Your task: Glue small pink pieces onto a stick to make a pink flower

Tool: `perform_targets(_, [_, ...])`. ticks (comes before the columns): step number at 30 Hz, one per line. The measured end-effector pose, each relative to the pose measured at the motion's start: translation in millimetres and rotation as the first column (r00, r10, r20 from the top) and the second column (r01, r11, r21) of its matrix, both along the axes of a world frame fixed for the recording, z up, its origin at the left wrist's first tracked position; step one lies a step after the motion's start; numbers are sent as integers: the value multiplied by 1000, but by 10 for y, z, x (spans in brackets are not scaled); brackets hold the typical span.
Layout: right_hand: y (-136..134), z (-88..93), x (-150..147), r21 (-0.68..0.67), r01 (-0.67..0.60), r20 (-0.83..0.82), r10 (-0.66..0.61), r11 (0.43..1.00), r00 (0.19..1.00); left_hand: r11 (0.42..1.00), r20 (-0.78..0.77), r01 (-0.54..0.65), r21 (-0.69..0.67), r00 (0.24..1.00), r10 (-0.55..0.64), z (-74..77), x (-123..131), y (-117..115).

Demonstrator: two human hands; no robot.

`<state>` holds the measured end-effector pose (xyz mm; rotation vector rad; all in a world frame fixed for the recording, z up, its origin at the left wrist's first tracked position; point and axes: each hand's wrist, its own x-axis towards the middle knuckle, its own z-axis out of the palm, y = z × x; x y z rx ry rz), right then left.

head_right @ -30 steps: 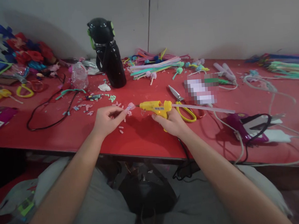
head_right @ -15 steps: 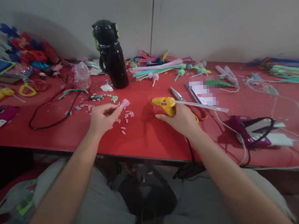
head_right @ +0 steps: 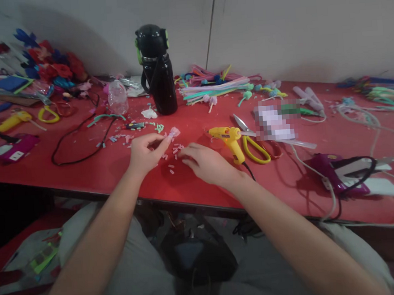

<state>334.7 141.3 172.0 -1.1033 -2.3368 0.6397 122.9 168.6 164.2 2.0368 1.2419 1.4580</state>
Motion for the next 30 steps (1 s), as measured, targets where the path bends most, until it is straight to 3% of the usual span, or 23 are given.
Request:
perform_targets(5, [285,-96,-324,52,103,179,-111,993,978,1000,30,5,-25,1000,-4,20,-7,-4])
perform_targets(11, [240,-135,-331,125,157,280,-187,980,942,999,49,-30,-13,998,30,17,14,-25])
perform_targets(14, [166,-120,-218,140,180,130,-198,974,971,1000,55,-25,-10,998,25,18,85,-62])
perform_targets(19, [-107,-116,131,-53,248,-264,-253,967,931,994,135,30,-102,991,-16,10,311,-144])
perform_targets(24, [-303,-184,342,-71,273,-352,-280,960,893,984,183,65,-164,983,-35,-19,552,-175])
perform_targets(27, [-281,-206,334,-203,292,-476,-354,935,805,972,228,98,-214,972,-48,-26,662,-178])
perform_targets(30, [-231,-196,291,-379,214,-611,-417,900,673,963,266,108,-246,963,-40,-18,758,-202])
